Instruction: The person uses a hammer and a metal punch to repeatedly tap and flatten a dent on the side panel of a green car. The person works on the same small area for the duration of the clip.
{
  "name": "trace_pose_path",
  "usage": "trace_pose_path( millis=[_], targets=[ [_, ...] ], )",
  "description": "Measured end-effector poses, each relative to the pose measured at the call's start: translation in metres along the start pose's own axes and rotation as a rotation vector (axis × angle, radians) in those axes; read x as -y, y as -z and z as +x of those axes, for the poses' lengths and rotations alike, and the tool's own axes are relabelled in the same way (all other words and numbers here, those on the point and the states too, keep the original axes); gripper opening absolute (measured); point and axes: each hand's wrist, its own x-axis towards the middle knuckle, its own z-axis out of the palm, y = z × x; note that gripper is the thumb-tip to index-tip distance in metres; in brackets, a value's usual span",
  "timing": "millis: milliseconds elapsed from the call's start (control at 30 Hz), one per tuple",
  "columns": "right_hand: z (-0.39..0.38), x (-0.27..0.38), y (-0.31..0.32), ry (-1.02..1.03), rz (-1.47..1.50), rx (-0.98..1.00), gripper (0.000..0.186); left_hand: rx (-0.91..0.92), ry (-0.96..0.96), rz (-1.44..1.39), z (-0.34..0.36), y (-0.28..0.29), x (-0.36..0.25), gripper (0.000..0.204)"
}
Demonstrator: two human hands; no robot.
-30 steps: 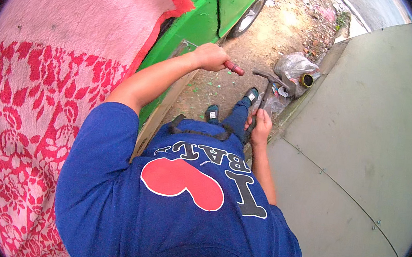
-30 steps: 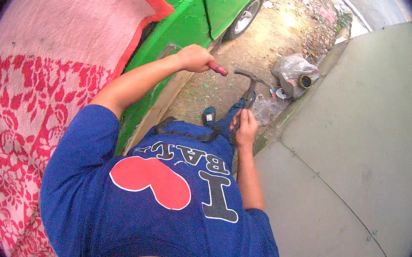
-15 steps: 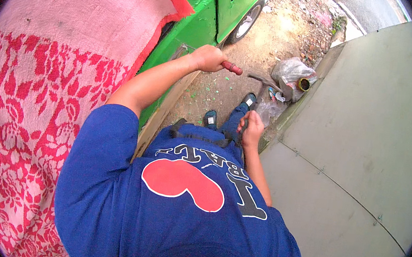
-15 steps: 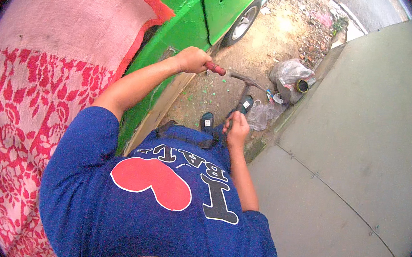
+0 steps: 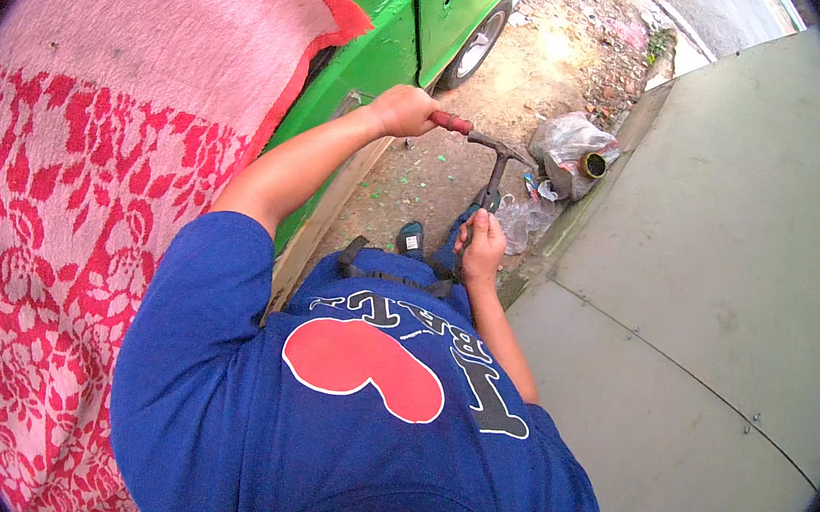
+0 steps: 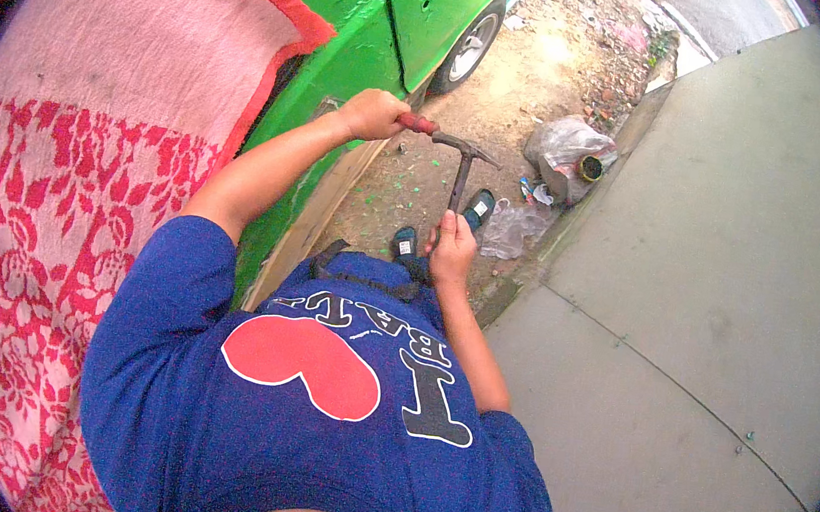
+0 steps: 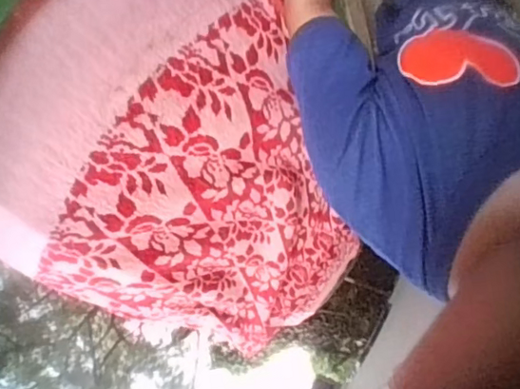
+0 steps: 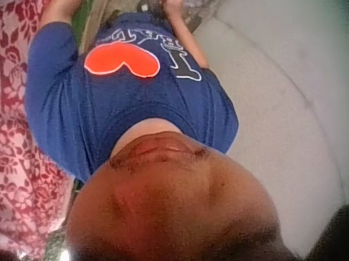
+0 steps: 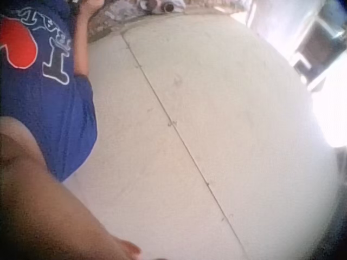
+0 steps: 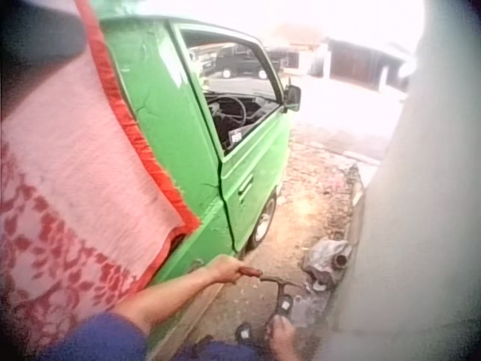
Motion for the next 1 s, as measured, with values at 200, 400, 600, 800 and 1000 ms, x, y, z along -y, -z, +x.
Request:
trace_pose_path(
  millis=[200,400,600,800,1000],
  targets=[
    [0.002,0.015,-0.006,0.01,0.184,-0.134,0.035,0.059,0.016,0.045,-0.002,0.0,-0.005,0.019],
    [0.001,0.033,-0.008,0.021,0.445,-0.218,0.033,0.007,0.025,-0.012,-0.004,0.004,-0.004,0.018],
    [0.007,0.01,-0.012,0.039,0.074,-0.069,0.036,0.1,0.002,0.073,-0.005,0.001,-0.008,0.019],
    [0.012,-0.007,0.004,0.021,-0.121,-0.085,0.037,0.037,0.027,-0.01,0.002,0.012,-0.005,0.021],
    [0.011,0.01,0.007,0.076,0.079,-0.178,0.036,0.08,0.037,0.023,-0.001,0.007,-0.007,0.02]
  ],
)
